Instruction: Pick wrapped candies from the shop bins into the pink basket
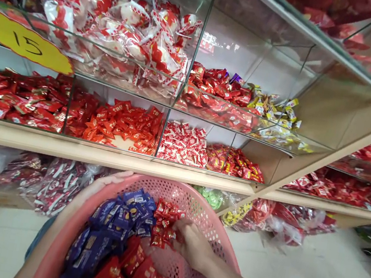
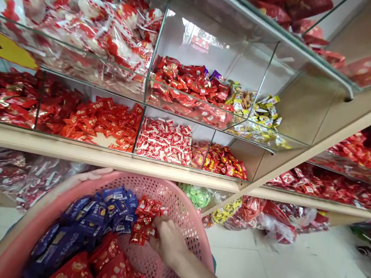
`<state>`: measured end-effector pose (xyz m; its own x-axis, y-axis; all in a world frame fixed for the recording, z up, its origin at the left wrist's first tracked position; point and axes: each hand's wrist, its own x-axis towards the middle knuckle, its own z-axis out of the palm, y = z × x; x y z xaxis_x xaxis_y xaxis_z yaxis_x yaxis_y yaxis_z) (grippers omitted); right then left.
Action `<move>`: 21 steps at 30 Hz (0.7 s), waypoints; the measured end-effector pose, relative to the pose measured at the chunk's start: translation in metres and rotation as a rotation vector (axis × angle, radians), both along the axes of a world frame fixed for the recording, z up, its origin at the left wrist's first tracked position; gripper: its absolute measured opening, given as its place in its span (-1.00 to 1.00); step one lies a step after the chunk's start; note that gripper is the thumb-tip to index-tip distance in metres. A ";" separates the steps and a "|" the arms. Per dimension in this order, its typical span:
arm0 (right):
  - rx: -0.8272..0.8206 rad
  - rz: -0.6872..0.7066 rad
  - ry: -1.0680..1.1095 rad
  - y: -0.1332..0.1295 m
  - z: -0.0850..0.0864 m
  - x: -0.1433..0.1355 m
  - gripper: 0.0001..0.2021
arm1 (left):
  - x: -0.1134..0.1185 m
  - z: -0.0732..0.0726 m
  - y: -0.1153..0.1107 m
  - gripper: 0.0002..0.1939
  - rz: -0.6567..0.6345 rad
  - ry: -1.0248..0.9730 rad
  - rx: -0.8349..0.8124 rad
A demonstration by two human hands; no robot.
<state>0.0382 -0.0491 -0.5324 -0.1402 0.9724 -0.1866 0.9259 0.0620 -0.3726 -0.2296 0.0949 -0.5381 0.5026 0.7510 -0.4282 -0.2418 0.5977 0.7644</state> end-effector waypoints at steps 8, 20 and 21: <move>-0.091 0.081 -0.149 0.008 -0.010 -0.012 -0.85 | 0.004 0.011 -0.008 -0.41 0.050 0.002 -0.013; 0.248 0.099 -0.021 0.020 0.075 -0.024 -0.89 | -0.007 -0.015 0.008 -0.46 -0.070 0.002 0.016; 0.361 0.103 0.018 0.024 0.100 -0.024 -0.87 | -0.008 -0.018 0.010 -0.47 -0.092 0.009 0.035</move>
